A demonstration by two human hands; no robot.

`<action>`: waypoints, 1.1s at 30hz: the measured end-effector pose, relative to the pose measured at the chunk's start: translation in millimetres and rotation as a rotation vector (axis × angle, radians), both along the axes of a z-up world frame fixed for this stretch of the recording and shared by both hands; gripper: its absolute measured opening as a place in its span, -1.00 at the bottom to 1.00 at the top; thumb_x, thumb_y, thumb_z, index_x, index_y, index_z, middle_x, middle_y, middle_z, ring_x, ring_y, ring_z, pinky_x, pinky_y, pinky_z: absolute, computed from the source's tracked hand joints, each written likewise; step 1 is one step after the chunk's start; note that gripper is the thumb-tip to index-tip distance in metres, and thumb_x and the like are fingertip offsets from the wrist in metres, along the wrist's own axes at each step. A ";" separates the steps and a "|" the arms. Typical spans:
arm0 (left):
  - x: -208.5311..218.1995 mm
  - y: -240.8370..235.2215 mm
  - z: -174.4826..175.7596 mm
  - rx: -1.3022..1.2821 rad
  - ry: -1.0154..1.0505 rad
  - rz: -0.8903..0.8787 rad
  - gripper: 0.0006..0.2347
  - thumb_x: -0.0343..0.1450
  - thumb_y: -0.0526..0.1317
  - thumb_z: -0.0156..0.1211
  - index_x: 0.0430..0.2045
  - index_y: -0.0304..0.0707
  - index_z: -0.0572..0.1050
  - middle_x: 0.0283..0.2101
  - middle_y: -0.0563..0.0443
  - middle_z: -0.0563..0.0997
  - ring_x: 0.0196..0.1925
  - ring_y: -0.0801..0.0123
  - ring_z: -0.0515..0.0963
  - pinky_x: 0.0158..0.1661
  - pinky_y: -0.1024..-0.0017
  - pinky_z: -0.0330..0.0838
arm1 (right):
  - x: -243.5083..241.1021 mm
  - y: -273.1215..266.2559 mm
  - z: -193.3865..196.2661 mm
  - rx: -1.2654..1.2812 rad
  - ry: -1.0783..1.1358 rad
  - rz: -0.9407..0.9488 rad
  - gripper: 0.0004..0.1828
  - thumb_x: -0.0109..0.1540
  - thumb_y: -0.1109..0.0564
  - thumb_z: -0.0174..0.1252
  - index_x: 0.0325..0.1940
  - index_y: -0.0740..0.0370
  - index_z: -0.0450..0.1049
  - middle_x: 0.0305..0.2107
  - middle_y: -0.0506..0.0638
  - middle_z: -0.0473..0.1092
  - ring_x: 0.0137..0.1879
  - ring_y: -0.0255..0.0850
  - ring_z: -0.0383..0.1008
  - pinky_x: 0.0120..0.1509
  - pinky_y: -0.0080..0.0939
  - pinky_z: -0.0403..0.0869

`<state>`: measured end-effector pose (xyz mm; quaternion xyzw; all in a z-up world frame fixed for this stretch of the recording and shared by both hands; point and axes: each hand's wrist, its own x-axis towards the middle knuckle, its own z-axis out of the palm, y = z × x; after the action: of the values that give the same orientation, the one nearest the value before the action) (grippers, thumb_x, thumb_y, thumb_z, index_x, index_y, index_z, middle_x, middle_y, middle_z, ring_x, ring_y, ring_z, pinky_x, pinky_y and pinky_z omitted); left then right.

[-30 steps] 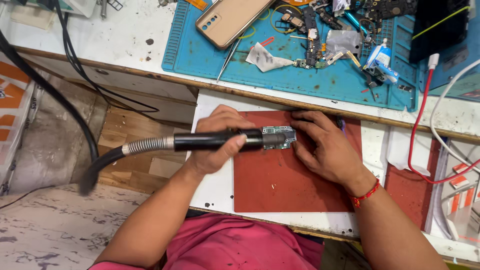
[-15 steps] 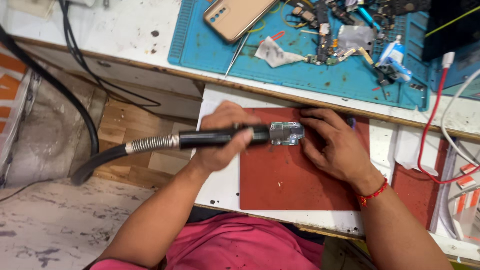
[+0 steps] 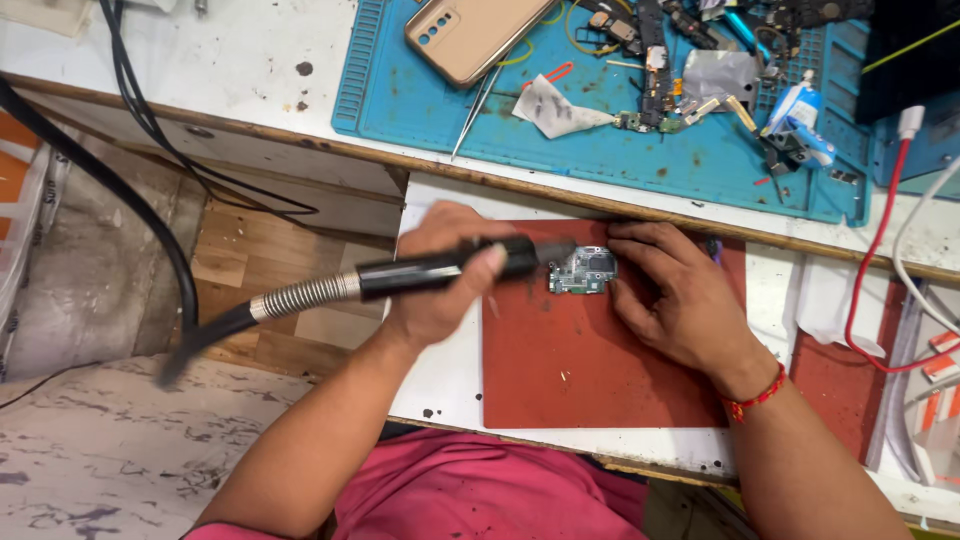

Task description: The person cleans a small green circuit board using a toothbrush and a handheld air blower. They scrub the board with the brush and then use the blower to remove debris from the surface and the surrounding mat.

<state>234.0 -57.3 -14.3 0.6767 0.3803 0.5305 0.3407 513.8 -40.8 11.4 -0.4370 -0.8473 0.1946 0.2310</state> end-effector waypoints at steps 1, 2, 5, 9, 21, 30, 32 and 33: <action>-0.5 1.6 0.1 -0.014 0.007 0.031 -0.83 0.43 -0.21 0.24 -0.22 -0.32 0.63 -0.22 -0.09 0.64 -0.12 0.17 0.57 0.02 0.26 0.47 | -0.4 0.5 0.2 0.017 -0.007 -0.001 -0.57 0.10 0.23 0.28 0.06 0.35 0.51 0.07 0.14 0.45 0.19 0.08 0.47 0.25 -0.06 0.46; -1.2 2.8 1.1 -0.028 0.013 0.061 -0.83 0.44 -0.21 0.24 -0.22 -0.31 0.64 -0.21 -0.11 0.63 -0.11 0.17 0.58 0.02 0.26 0.47 | -1.9 -0.3 0.2 0.013 0.009 -0.011 -0.57 0.10 0.23 0.28 0.05 0.35 0.51 0.07 0.13 0.45 0.18 0.07 0.48 0.25 -0.07 0.47; -2.7 -0.7 6.0 0.068 -0.009 -0.043 -0.80 0.41 -0.20 0.24 -0.21 -0.35 0.60 -0.19 -0.10 0.68 -0.07 0.18 0.57 0.08 0.25 0.47 | -3.8 -1.2 1.9 0.020 0.027 -0.037 -0.58 0.09 0.24 0.27 0.04 0.36 0.51 0.06 0.13 0.46 0.16 0.06 0.50 0.23 -0.08 0.49; -5.3 4.9 4.7 -0.027 -0.057 -0.006 -0.82 0.43 -0.22 0.21 -0.21 -0.35 0.61 -0.19 -0.10 0.70 -0.06 0.21 0.57 0.07 0.26 0.45 | -2.7 -2.1 0.4 0.025 0.032 -0.032 -0.59 0.11 0.25 0.26 0.05 0.36 0.52 0.06 0.13 0.46 0.16 0.06 0.50 0.22 -0.08 0.49; -1.9 0.0 4.7 -0.004 -0.013 -0.039 -0.83 0.43 -0.21 0.23 -0.23 -0.34 0.60 -0.20 -0.05 0.66 -0.12 0.20 0.56 0.04 0.29 0.44 | -0.2 -1.4 0.5 -0.028 0.036 -0.010 -0.58 0.15 0.25 0.24 0.11 0.32 0.51 0.08 0.16 0.43 0.16 0.09 0.49 0.20 -0.06 0.48; -2.3 3.3 7.3 -0.023 0.000 -0.039 -0.80 0.43 -0.17 0.26 -0.22 -0.34 0.62 -0.21 -0.07 0.68 -0.10 0.18 0.57 0.07 0.27 0.44 | -8.5 -0.9 2.2 0.026 -0.014 -0.015 -0.58 0.21 0.23 0.24 0.17 0.34 0.49 0.06 0.18 0.43 0.16 0.12 0.47 0.25 -0.02 0.45; -2.5 -0.1 6.4 0.034 -0.035 -0.140 -0.79 0.42 -0.16 0.25 -0.20 -0.31 0.61 -0.18 -0.07 0.69 -0.05 0.17 0.58 0.09 0.28 0.47 | -6.2 -2.6 2.7 0.007 -0.026 -0.017 -0.57 0.20 0.23 0.23 0.17 0.34 0.48 0.06 0.19 0.43 0.16 0.13 0.46 0.25 -0.01 0.44; -2.1 0.5 5.9 0.006 -0.023 -0.060 -0.79 0.43 -0.16 0.25 -0.20 -0.32 0.61 -0.18 -0.07 0.69 -0.06 0.18 0.58 0.08 0.28 0.46 | -6.4 -2.1 2.7 -0.002 -0.017 -0.017 -0.57 0.20 0.23 0.24 0.16 0.33 0.49 0.07 0.19 0.43 0.17 0.13 0.46 0.25 -0.02 0.44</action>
<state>231.9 -56.7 -8.4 0.6827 0.3541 0.5289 0.3589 507.5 -42.9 14.1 -0.4462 -0.8452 0.1897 0.2249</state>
